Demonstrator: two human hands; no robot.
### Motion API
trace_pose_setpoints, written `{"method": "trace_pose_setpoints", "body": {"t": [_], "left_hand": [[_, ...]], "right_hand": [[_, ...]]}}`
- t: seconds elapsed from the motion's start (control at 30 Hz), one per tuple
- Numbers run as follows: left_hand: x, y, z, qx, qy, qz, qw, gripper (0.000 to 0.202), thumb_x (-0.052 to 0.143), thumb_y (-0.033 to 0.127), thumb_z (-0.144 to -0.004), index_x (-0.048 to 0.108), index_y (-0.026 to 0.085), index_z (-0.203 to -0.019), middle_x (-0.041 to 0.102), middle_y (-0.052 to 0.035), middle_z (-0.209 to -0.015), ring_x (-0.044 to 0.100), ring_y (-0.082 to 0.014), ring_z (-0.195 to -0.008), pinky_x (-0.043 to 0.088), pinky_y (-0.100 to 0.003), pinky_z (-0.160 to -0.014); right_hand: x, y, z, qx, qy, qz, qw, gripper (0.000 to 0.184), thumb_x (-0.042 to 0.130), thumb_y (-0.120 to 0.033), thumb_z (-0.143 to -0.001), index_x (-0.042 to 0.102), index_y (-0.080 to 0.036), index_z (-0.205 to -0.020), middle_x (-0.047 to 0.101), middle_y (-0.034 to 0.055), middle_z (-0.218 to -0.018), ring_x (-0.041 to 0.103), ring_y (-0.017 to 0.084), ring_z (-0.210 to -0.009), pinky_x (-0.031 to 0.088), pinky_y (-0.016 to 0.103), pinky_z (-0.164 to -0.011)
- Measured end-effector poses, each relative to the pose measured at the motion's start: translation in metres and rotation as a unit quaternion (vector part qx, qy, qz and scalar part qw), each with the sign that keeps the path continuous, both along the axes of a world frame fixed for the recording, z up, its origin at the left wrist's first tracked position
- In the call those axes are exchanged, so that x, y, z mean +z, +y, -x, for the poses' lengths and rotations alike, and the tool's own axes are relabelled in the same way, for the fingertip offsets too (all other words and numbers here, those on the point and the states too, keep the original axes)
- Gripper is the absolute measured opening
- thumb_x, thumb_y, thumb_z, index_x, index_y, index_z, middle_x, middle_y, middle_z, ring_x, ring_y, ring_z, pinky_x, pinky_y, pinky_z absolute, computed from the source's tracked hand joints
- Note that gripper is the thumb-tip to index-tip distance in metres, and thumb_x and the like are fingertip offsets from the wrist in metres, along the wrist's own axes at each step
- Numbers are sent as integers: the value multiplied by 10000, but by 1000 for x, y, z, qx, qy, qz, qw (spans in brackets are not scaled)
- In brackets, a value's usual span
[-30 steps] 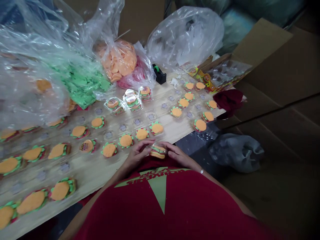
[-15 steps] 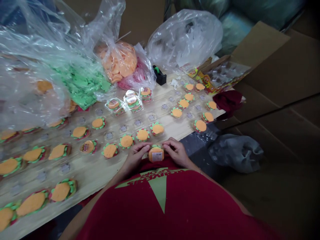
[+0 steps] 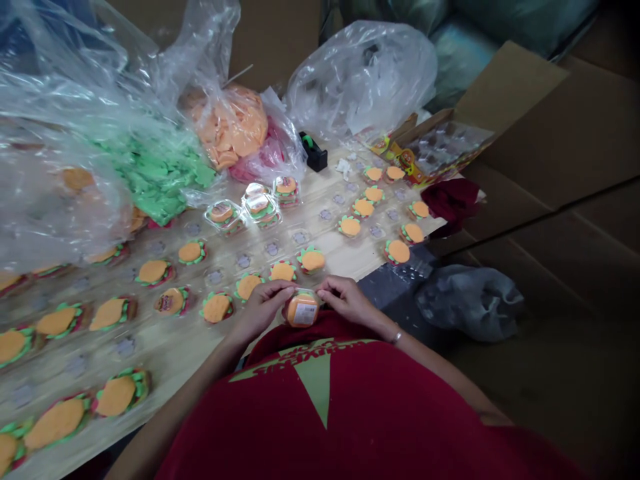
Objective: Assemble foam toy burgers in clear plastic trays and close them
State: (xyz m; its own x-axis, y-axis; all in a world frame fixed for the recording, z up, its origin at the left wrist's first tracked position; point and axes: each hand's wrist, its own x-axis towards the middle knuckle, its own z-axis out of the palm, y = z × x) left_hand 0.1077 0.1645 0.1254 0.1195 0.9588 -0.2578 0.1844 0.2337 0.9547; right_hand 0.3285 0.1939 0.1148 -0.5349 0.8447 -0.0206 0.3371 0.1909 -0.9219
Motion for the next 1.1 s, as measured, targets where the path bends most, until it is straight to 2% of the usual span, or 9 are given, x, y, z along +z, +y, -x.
{"method": "trace_pose_setpoints", "body": {"t": [0.17, 0.27, 0.53, 0.6, 0.67, 0.73, 0.8, 1.0, 1.1], "left_hand": [[-3, -5, -5, -6, 14, -8, 1000, 259, 588, 374, -795, 735, 169, -851, 728, -47, -830, 633, -186, -778, 484, -287, -732], [-2, -8, -8, -15, 16, -2, 1000, 263, 578, 374, -794, 729, 163, -836, 724, -51, -816, 629, -184, -766, 483, -285, -717], [10, 5, -17, -51, 4, 0, 999, 259, 592, 379, -787, 735, 164, -816, 711, -35, -785, 609, -173, -737, 463, -272, -692], [9, 5, -17, -35, -28, 9, 999, 239, 643, 378, -755, 737, 164, -806, 711, -33, -778, 609, -171, -730, 465, -274, -699], [3, 0, -17, 23, -90, 38, 995, 246, 691, 379, -721, 733, 163, -832, 717, -41, -816, 621, -177, -751, 476, -286, -724], [-6, -8, -19, 80, -145, 77, 983, 282, 709, 387, -713, 727, 158, -876, 722, -60, -868, 633, -186, -777, 484, -300, -740], [-11, -12, -22, 108, -162, 92, 977, 284, 703, 396, -726, 722, 149, -864, 719, -62, -844, 631, -178, -755, 484, -295, -724], [6, -4, -24, -1, -68, -1, 998, 203, 677, 351, -748, 719, 154, -779, 714, -47, -823, 624, -170, -786, 475, -281, -757], [9, -13, -21, 24, -31, -6, 999, 208, 643, 332, -769, 726, 157, -847, 727, -61, -889, 635, -188, -848, 477, -296, -789]], "right_hand": [[1, 6, -5, 78, 8, 38, 996, 150, 495, -286, -889, 560, -163, -831, 551, -3, -756, 481, 121, -689, 381, 218, -630], [3, 5, -7, 85, 6, 57, 995, 101, 507, -239, -862, 551, -162, -813, 534, -17, -710, 457, 110, -640, 360, 209, -592], [23, 19, 1, 132, -10, -4, 991, 107, 510, -206, -859, 568, -164, -780, 534, -23, -697, 459, 107, -642, 352, 214, -612], [20, 17, 7, 113, 12, -24, 993, 135, 524, -240, -862, 552, -166, -753, 527, -20, -693, 461, 110, -651, 351, 217, -619], [12, 8, 9, 38, 22, -20, 999, 168, 526, -273, -869, 536, -168, -738, 522, -14, -696, 462, 115, -660, 346, 221, -613], [2, -3, 8, -48, 37, 26, 998, 217, 517, -328, -880, 514, -171, -730, 503, -14, -687, 450, 116, -650, 340, 221, -588], [-4, -9, 5, -82, 71, 86, 990, 236, 511, -376, -885, 509, -173, -764, 488, -17, -698, 443, 114, -647, 346, 218, -578], [7, 2, -5, 44, 65, 97, 992, 235, 520, -385, -889, 562, -157, -843, 521, -10, -740, 447, 113, -680, 349, 221, -608], [9, 1, -16, 34, 35, 94, 994, 241, 517, -381, -898, 554, -157, -817, 532, -7, -730, 452, 112, -668, 347, 219, -595]]}}
